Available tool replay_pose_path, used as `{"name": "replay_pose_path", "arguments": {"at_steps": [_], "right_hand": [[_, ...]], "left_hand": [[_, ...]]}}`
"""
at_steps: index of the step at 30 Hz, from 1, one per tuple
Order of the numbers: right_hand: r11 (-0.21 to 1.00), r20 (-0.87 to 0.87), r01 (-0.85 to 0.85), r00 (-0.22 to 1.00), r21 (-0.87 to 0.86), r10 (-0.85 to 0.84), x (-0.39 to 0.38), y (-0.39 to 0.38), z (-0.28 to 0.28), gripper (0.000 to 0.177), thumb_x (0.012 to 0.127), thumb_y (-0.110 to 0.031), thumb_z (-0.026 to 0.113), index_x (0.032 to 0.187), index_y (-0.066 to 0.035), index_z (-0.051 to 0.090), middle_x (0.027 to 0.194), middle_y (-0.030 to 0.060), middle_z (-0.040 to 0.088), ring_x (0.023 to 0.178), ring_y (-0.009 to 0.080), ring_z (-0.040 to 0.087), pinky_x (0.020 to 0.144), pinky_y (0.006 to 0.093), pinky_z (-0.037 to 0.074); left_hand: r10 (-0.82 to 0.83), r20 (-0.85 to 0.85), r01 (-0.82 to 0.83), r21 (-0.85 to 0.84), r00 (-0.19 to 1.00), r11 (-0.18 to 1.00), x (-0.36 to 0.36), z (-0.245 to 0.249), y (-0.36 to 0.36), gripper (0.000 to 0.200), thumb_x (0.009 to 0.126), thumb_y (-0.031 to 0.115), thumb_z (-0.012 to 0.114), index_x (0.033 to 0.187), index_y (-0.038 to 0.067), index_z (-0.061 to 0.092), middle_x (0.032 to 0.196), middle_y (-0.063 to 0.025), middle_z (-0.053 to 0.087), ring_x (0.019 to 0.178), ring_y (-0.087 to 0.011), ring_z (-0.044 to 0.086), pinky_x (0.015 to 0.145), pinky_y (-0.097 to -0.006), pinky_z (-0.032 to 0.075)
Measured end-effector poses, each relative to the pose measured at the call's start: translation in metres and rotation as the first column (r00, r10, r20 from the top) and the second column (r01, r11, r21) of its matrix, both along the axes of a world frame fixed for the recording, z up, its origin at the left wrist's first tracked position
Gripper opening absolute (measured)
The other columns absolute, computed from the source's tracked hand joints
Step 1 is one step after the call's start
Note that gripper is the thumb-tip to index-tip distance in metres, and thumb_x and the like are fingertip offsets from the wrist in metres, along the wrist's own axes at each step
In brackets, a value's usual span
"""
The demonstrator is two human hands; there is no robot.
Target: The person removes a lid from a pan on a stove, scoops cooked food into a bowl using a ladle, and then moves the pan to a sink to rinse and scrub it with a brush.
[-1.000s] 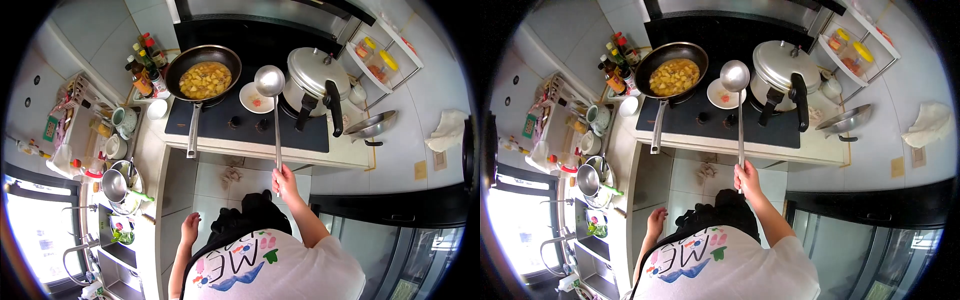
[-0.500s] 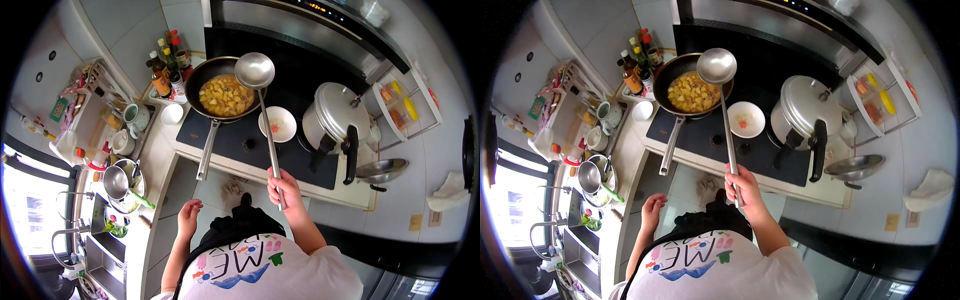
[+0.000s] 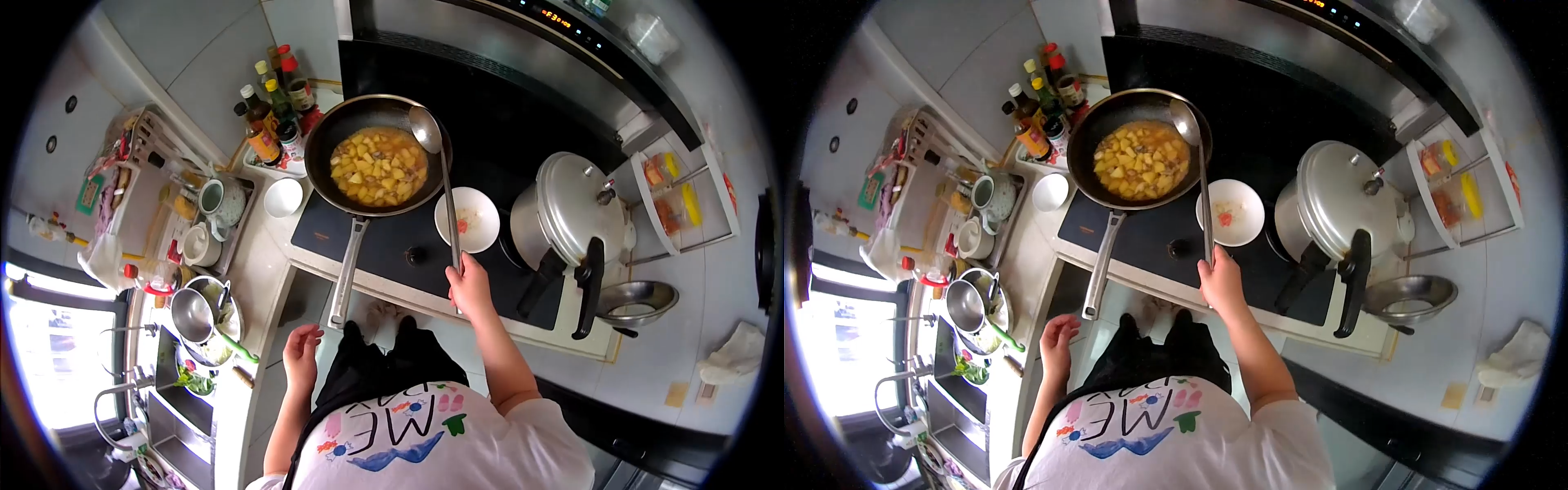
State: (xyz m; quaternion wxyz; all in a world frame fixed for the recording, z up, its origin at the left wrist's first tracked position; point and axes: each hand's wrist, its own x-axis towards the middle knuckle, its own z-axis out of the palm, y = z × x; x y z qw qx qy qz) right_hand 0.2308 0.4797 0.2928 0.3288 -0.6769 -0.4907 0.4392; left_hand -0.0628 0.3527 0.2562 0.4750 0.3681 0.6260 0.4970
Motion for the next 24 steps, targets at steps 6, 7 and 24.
{"name": "replay_pose_path", "arguments": {"at_steps": [6, 7, 24], "right_hand": [[0.998, 0.107, 0.025, 0.994, -0.054, -0.019, -0.021, 0.014, 0.002, 0.008, 0.081, -0.006, 0.049, 0.079, -0.001, 0.043, 0.051, 0.0037, 0.044, 0.037, 0.0119, 0.047, 0.031, 0.0274, 0.037], [0.997, 0.090, 0.016, 0.996, -0.073, -0.010, -0.024, 0.014, 0.004, 0.008, 0.081, -0.006, 0.050, 0.078, -0.001, 0.043, 0.051, 0.0036, 0.044, 0.037, 0.0119, 0.047, 0.031, 0.0274, 0.037], [0.991, 0.019, -0.038, 0.999, -0.126, 0.040, -0.017, 0.009, 0.032, 0.010, 0.082, -0.008, 0.050, 0.078, -0.001, 0.045, 0.049, 0.0052, 0.046, 0.033, 0.0129, 0.045, 0.031, 0.0274, 0.035]], "left_hand": [[-0.100, 0.027, 0.100, -0.009, 0.995, 0.995, -0.031, 0.000, 0.023, 0.017, 0.086, 0.004, 0.044, 0.100, -0.001, 0.053, 0.096, -0.0076, 0.057, 0.086, -0.0154, 0.056, 0.076, -0.0272, 0.046], [-0.094, 0.022, 0.094, -0.010, 0.995, 0.996, -0.036, 0.002, 0.024, 0.017, 0.086, 0.004, 0.044, 0.099, -0.001, 0.053, 0.096, -0.0075, 0.057, 0.085, -0.0153, 0.056, 0.076, -0.0272, 0.046], [-0.127, 0.086, 0.126, 0.017, 0.988, 0.992, -0.065, -0.014, 0.036, 0.017, 0.088, 0.007, 0.044, 0.100, -0.002, 0.052, 0.095, -0.0083, 0.057, 0.086, -0.0162, 0.057, 0.075, -0.0270, 0.045]]}}
